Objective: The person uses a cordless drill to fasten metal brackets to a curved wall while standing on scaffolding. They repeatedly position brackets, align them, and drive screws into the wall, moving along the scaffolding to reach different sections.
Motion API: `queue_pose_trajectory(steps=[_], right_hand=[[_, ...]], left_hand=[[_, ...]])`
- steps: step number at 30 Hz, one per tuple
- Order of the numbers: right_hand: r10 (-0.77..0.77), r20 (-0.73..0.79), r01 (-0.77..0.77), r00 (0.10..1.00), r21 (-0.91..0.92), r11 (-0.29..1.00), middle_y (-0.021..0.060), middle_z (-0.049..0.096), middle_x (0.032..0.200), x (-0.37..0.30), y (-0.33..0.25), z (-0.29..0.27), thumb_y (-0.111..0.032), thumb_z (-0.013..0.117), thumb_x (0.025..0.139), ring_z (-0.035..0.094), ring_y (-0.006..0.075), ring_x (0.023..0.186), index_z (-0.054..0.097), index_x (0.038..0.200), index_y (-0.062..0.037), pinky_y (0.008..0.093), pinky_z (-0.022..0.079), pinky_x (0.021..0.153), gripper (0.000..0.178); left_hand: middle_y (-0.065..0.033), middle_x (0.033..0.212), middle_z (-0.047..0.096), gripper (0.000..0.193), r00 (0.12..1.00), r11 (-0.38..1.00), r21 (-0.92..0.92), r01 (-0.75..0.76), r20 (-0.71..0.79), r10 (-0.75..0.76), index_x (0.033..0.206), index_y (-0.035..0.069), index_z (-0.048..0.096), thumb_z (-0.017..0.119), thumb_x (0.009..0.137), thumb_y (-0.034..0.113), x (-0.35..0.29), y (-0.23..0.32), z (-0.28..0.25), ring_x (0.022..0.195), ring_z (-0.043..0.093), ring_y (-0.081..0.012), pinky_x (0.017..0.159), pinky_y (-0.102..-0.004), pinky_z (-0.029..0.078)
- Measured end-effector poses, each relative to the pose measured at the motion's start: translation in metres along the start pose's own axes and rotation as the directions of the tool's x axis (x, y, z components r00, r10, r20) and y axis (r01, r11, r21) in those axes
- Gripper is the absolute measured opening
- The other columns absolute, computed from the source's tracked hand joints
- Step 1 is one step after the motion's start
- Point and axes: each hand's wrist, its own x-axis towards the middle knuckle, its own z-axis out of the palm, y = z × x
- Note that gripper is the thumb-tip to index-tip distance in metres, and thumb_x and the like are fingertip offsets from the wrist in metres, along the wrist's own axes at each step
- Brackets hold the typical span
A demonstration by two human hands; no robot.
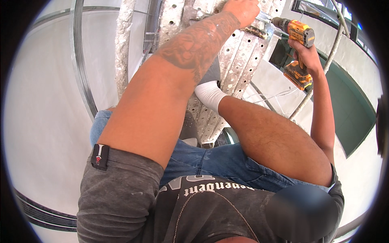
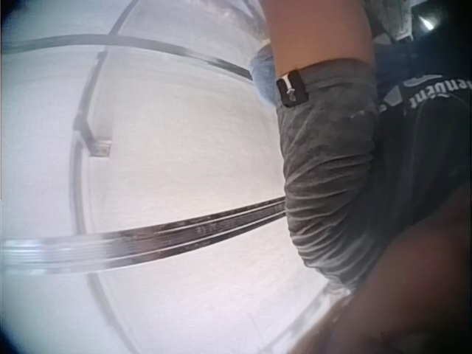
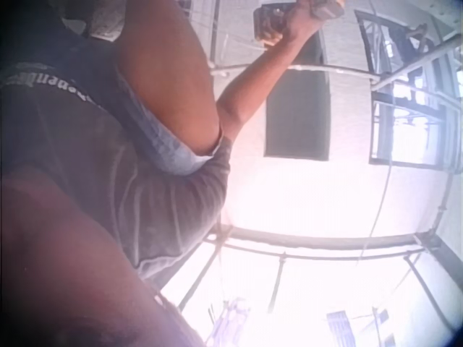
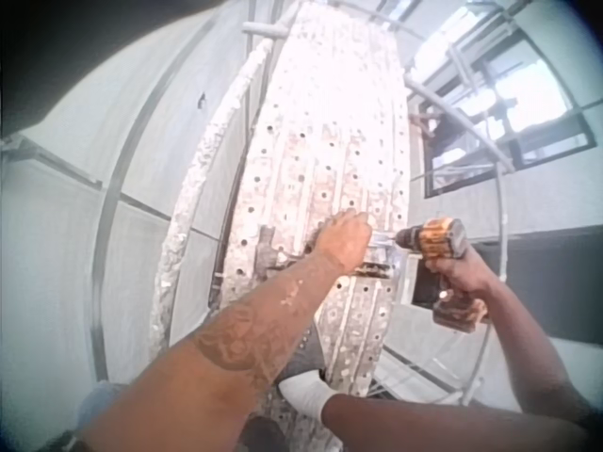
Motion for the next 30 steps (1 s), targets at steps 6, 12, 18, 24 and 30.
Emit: queue_pose_trajectory(steps=[6, 12, 18, 24, 30], right_hand=[[-0.015, -0.001, 0.015, 1.000, 0.003, 1.000, 0.0022, 0.065, 0.092, -0.003, -0.003, -0.001, -0.032, 0.074, 0.089, 0.054, 0.0104, 0.065, 0.069, 0.118, -0.0014, 0.0278, 0.047, 0.061, 0.042], [-0.011, -0.001, 0.011, 1.000, 0.021, 1.000, 0.0017, 0.065, 0.092, -0.005, -0.004, -0.002, -0.027, 0.072, 0.092, 0.055, 0.0105, 0.066, 0.068, 0.115, -0.0044, 0.0280, 0.047, 0.061, 0.032], [-0.002, -0.032, 0.002, 0.999, 0.008, 1.000, 0.0017, 0.066, 0.091, -0.009, -0.005, -0.006, -0.028, 0.075, 0.090, 0.055, 0.0107, 0.064, 0.069, 0.116, -0.0032, 0.0282, 0.048, 0.061, 0.036], [-0.060, -0.054, 0.051, 0.997, -0.144, 0.988, 0.0032, 0.069, 0.094, -0.028, -0.013, 0.002, -0.024, 0.082, 0.086, 0.061, 0.0117, 0.070, 0.069, 0.119, 0.0007, 0.0282, 0.053, 0.063, 0.043], [-0.237, -0.265, 0.191, 0.935, -0.188, 0.963, 0.0161, 0.075, 0.114, -0.027, 0.001, 0.016, -0.016, 0.080, 0.081, 0.072, 0.0239, 0.105, 0.066, 0.126, -0.0005, 0.0358, 0.054, 0.095, 0.050]], left_hand=[[-0.0103, 0.112, 0.068, 0.018, 0.999, 0.999, 0.013, -0.041, -0.031, 0.042, 0.098, 0.007, 0.074, 0.059, 0.088, 0.010, 0.002, -0.002, 0.003, 0.116, 0.062, -0.0283, 0.099, -0.0427, 0.052], [-0.0102, 0.112, 0.069, 0.018, 1.000, 0.999, 0.022, -0.026, 0.015, 0.026, 0.097, 0.007, 0.074, 0.059, 0.088, 0.011, 0.002, -0.001, 0.002, 0.116, 0.062, -0.0283, 0.099, -0.0421, 0.052], [-0.0103, 0.111, 0.069, 0.017, 0.999, 0.999, -0.027, -0.036, -0.039, 0.035, 0.097, 0.007, 0.074, 0.059, 0.088, 0.010, 0.003, -0.001, 0.006, 0.116, 0.062, -0.0278, 0.099, -0.0419, 0.052], [-0.0136, 0.106, 0.069, 0.016, 0.999, 0.999, 0.022, -0.037, -0.020, 0.037, 0.093, 0.007, 0.073, 0.059, 0.086, 0.009, 0.002, -0.004, 0.000, 0.112, 0.063, -0.0307, 0.097, -0.0440, 0.052], [-0.0106, 0.122, 0.070, 0.030, 0.820, 0.647, -0.534, 0.543, 0.504, -0.272, 0.115, 0.005, 0.074, 0.066, 0.095, 0.027, 0.002, -0.017, -0.085, 0.116, 0.064, -0.0275, 0.104, -0.0418, 0.047]])
